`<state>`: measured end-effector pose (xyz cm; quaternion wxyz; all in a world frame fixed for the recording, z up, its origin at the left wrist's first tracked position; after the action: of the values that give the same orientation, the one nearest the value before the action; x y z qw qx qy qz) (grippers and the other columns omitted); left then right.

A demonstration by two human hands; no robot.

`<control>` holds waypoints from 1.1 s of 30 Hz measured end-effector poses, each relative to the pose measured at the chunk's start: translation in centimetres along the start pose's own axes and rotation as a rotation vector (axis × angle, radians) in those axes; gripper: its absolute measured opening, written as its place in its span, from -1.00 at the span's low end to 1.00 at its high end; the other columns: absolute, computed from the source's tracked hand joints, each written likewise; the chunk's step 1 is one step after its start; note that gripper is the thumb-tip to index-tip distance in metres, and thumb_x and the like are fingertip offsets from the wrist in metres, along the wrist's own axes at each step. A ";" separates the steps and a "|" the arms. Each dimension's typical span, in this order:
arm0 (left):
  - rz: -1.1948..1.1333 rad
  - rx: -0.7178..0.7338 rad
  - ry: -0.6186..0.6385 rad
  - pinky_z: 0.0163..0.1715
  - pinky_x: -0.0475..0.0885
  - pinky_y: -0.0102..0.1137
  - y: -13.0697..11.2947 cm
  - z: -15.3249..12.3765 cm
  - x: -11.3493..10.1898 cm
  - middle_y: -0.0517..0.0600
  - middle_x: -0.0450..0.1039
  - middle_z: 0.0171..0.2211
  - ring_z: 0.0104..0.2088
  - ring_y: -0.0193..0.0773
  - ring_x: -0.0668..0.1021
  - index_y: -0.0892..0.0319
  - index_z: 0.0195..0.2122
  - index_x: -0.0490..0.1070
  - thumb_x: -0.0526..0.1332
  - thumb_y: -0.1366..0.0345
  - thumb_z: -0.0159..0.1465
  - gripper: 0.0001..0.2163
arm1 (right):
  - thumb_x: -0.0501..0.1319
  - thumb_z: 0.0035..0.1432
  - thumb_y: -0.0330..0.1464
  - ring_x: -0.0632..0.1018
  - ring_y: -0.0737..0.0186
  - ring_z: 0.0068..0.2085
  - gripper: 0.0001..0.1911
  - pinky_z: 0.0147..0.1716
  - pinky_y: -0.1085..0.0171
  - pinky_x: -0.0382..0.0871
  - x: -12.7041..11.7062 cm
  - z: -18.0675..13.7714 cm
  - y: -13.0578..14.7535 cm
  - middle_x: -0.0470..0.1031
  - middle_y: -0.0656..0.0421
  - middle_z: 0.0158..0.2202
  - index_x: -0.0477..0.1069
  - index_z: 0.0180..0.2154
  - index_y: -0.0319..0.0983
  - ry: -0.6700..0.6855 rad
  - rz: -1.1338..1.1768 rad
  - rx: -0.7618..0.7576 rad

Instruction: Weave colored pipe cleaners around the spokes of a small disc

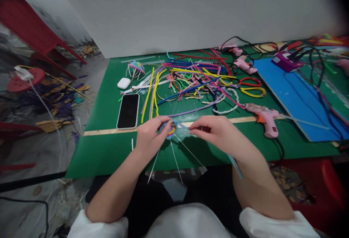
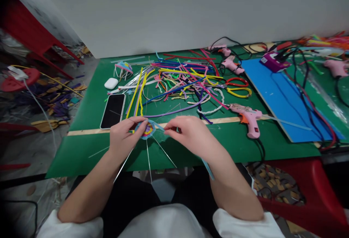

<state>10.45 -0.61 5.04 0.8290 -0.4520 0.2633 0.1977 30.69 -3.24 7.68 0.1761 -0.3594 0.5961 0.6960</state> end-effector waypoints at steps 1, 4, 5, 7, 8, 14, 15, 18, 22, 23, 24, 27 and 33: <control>0.023 0.049 -0.018 -0.31 0.40 -0.53 -0.1 -0.1 0.1 -0.03 0.56 -0.36 -0.39 -0.36 0.55 0.19 -0.31 0.49 0.19 0.36 0.16 -0.88 | 0.19 0.10 -0.35 0.48 0.29 -0.37 -0.89 -0.42 0.34 0.24 0.0 -0.4 0.4 0.53 0.21 -0.40 0.50 -0.35 -0.19 -0.035 -0.118 -0.026; 0.087 0.154 -0.080 -0.30 0.42 -0.52 -0.2 -0.2 0.2 -0.04 0.56 -0.37 -0.38 -0.36 0.56 0.19 -0.29 0.48 0.19 0.38 0.17 -0.89 | 0.18 0.11 -0.38 0.45 0.23 -0.36 -0.89 -0.44 0.29 0.19 0.5 -1.4 1.7 0.50 0.19 -0.46 0.49 -0.40 -0.20 -0.153 -0.466 -0.067; 0.101 0.165 -0.093 -0.30 0.42 -0.52 -0.2 -0.2 0.2 -0.05 0.56 -0.37 -0.39 -0.36 0.56 0.20 -0.30 0.47 0.19 0.38 0.17 -0.89 | 0.18 0.11 -0.40 0.43 0.22 -0.37 -0.88 -0.45 0.28 0.16 0.9 -1.7 2.1 0.48 0.19 -0.49 0.48 -0.43 -0.20 -0.182 -0.555 -0.075; 0.116 0.156 -0.101 -0.31 0.43 -0.52 -0.2 -0.2 0.3 -0.05 0.56 -0.37 -0.39 -0.37 0.56 0.20 -0.30 0.47 0.19 0.37 0.17 -0.90 | 0.19 0.08 -0.45 0.40 0.22 -0.41 -0.85 -0.49 0.27 0.12 1.6 -2.0 3.1 0.43 0.19 -0.56 0.44 -0.51 -0.21 -0.206 -0.663 -0.105; 0.122 0.150 -0.104 -0.31 0.43 -0.53 -0.2 -0.2 0.3 -0.05 0.56 -0.37 -0.39 -0.37 0.56 0.20 -0.30 0.46 0.19 0.37 0.17 -0.90 | 0.20 0.06 -0.47 0.38 0.22 -0.43 -0.84 -0.51 0.27 0.10 2.1 -2.1 3.5 0.40 0.19 -0.58 0.41 -0.55 -0.22 -0.209 -0.692 -0.122; 0.211 0.197 -0.028 -0.31 0.43 -0.49 0.0 -0.4 0.7 -0.01 0.56 -0.36 -0.36 -0.33 0.57 0.23 -0.27 0.44 0.15 0.36 0.20 -0.88 | 0.22 -0.01 -0.54 0.31 0.24 -0.47 -0.80 -0.55 0.27 0.05 3.6 -1.9 4.5 0.34 0.21 -0.61 0.33 -0.60 -0.22 -0.197 -0.699 -0.224; 0.213 0.207 0.009 -0.31 0.42 -0.48 0.1 -0.5 0.8 -0.01 0.56 -0.35 -0.35 -0.32 0.57 0.22 -0.26 0.44 0.14 0.36 0.21 -0.87 | 0.21 0.00 -0.53 0.30 0.24 -0.47 -0.81 -0.54 0.27 0.06 3.6 -1.8 4.5 0.34 0.21 -0.61 0.34 -0.59 -0.22 -0.216 -0.692 -0.236; 0.189 0.210 0.136 -0.29 0.41 -0.47 0.1 -0.8 0.9 -0.01 0.55 -0.31 -0.32 -0.31 0.56 0.20 -0.23 0.43 0.12 0.35 0.23 -0.86 | 0.18 0.05 -0.51 0.30 0.24 -0.45 -0.83 -0.49 0.27 0.11 3.1 -1.6 4.2 0.36 0.20 -0.59 0.39 -0.56 -0.23 -0.306 -0.681 -0.270; 0.111 0.164 0.321 -0.31 0.39 -0.46 -0.2 -0.6 0.8 -0.03 0.53 -0.34 -0.34 -0.32 0.55 0.17 -0.24 0.43 0.10 0.31 0.24 -0.85 | 0.17 0.10 -0.46 0.29 0.24 -0.43 -0.81 -0.41 0.25 0.15 1.8 -1.5 3.7 0.39 0.17 -0.57 0.44 -0.53 -0.25 -0.346 -0.683 -0.275; 0.081 0.139 0.376 -0.33 0.38 -0.47 -0.2 -0.5 0.6 -0.05 0.53 -0.35 -0.35 -0.33 0.54 0.16 -0.25 0.43 0.09 0.30 0.25 -0.85 | 0.17 0.11 -0.44 0.30 0.23 -0.42 -0.81 -0.40 0.24 0.14 1.5 -1.5 3.6 0.40 0.17 -0.57 0.46 -0.52 -0.25 -0.344 -0.682 -0.258; 0.047 0.106 0.433 -0.34 0.37 -0.49 -0.3 -0.4 0.5 -0.07 0.52 -0.36 -0.36 -0.35 0.54 0.14 -0.26 0.44 0.09 0.30 0.25 -0.85 | 0.17 0.12 -0.42 0.30 0.22 -0.41 -0.81 -0.39 0.23 0.14 1.1 -1.6 3.4 0.41 0.17 -0.57 0.46 -0.51 -0.24 -0.337 -0.683 -0.239; -0.058 0.026 0.594 -0.38 0.34 -0.54 -0.3 0.1 -0.2 -0.13 0.51 -0.40 -0.38 -0.40 0.52 0.12 -0.30 0.45 0.11 0.29 0.24 -0.87 | 0.17 0.14 -0.34 0.32 0.19 -0.38 -0.80 -0.38 0.21 0.12 0.3 -1.8 2.8 0.43 0.17 -0.56 0.48 -0.48 -0.22 -0.268 -0.663 -0.211; -0.223 0.032 0.859 -0.41 0.33 -0.56 -0.2 0.5 -0.8 -0.10 0.51 -0.45 -0.45 -0.43 0.50 0.18 -0.33 0.47 0.13 0.31 0.22 -0.86 | 0.17 0.15 -0.35 0.38 0.24 -0.38 -0.84 -0.34 0.25 0.17 -0.3 -2.4 1.6 0.47 0.20 -0.50 0.47 -0.44 -0.20 0.040 -0.443 -0.241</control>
<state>10.06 -0.42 5.90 0.6675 -0.5059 0.5365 -0.1030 30.54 -5.84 8.98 0.2684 -0.5133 0.4189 0.6993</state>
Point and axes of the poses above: each hand's wrist, its own z-axis towards the middle knuckle, its own x-axis out of the palm, y = z × x, the point moved 1 cm from there along z, towards the middle knuckle
